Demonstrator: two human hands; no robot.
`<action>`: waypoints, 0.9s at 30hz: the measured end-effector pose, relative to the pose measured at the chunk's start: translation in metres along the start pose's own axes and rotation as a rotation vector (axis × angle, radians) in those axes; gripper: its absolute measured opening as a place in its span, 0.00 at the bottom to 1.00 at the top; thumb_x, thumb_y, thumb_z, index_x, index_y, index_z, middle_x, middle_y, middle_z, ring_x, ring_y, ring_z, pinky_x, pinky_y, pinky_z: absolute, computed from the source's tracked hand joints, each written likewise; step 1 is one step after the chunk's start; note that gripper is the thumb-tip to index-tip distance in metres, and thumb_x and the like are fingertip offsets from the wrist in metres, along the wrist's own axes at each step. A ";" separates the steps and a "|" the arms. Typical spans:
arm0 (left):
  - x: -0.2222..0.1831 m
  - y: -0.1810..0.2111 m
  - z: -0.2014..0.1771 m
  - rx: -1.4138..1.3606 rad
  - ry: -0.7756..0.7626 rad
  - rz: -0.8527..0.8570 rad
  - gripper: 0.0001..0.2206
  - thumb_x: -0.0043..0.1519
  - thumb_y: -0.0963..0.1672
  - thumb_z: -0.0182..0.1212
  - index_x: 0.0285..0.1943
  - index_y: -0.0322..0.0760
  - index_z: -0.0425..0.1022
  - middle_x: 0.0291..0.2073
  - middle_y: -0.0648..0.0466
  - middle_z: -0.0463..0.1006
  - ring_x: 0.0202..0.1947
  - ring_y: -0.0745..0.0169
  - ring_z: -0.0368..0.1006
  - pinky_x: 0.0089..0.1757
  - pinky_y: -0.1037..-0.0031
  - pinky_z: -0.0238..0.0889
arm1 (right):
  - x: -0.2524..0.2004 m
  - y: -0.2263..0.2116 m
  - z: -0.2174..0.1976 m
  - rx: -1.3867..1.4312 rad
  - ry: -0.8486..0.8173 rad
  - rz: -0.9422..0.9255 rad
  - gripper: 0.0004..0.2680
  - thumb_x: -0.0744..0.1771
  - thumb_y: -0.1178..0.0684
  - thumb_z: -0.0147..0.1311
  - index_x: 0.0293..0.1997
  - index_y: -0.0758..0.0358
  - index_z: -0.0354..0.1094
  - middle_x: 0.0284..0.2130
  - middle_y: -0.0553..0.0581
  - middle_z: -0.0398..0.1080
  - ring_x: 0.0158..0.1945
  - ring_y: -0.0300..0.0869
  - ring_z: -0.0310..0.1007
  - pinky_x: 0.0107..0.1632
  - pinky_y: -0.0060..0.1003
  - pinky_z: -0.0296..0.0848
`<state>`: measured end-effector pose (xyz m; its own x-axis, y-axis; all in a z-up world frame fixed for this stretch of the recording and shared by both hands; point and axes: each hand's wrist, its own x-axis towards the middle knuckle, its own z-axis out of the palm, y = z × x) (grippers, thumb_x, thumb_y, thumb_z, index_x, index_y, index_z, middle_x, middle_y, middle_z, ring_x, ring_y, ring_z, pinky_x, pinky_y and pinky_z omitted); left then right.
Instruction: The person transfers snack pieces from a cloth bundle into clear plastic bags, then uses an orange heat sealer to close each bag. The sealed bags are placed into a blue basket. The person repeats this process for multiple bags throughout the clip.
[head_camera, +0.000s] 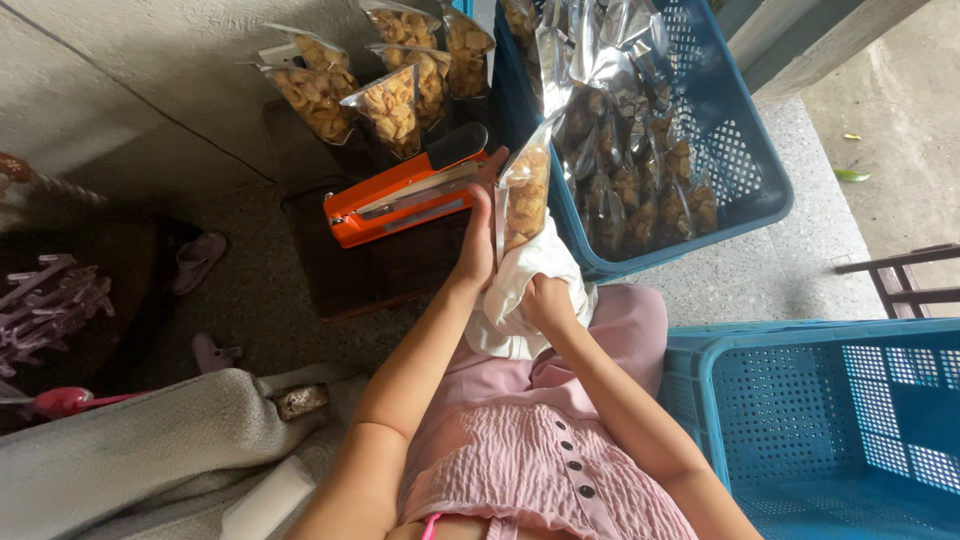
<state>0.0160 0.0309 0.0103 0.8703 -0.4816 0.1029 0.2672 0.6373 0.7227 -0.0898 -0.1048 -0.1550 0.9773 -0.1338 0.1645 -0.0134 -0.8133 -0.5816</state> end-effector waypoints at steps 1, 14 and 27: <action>-0.001 -0.005 -0.005 0.008 -0.014 -0.027 0.44 0.67 0.64 0.38 0.81 0.30 0.46 0.74 0.44 0.57 0.74 0.52 0.55 0.69 0.61 0.47 | 0.001 -0.002 -0.001 0.014 0.026 -0.008 0.11 0.67 0.56 0.47 0.30 0.74 0.72 0.28 0.75 0.72 0.35 0.69 0.73 0.45 0.58 0.70; -0.028 -0.014 0.014 0.097 0.028 -0.190 0.39 0.66 0.57 0.57 0.79 0.26 0.55 0.70 0.43 0.65 0.70 0.54 0.61 0.66 0.66 0.51 | 0.031 -0.098 -0.107 0.057 0.214 -0.229 0.16 0.61 0.61 0.51 0.55 0.66 0.70 0.48 0.71 0.70 0.54 0.66 0.67 0.56 0.57 0.64; 0.009 0.040 0.005 -0.125 0.233 -0.045 0.39 0.52 0.51 0.75 0.70 0.30 0.62 0.55 0.46 0.73 0.56 0.53 0.71 0.57 0.62 0.66 | -0.012 -0.084 -0.097 0.140 -0.018 -0.112 0.11 0.64 0.51 0.57 0.48 0.64 0.72 0.41 0.67 0.74 0.46 0.61 0.74 0.49 0.52 0.70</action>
<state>0.0323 0.0495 0.0439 0.9242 -0.3691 -0.0985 0.3447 0.6947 0.6313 -0.1207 -0.0904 -0.0306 0.9746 -0.0351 0.2211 0.1246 -0.7354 -0.6660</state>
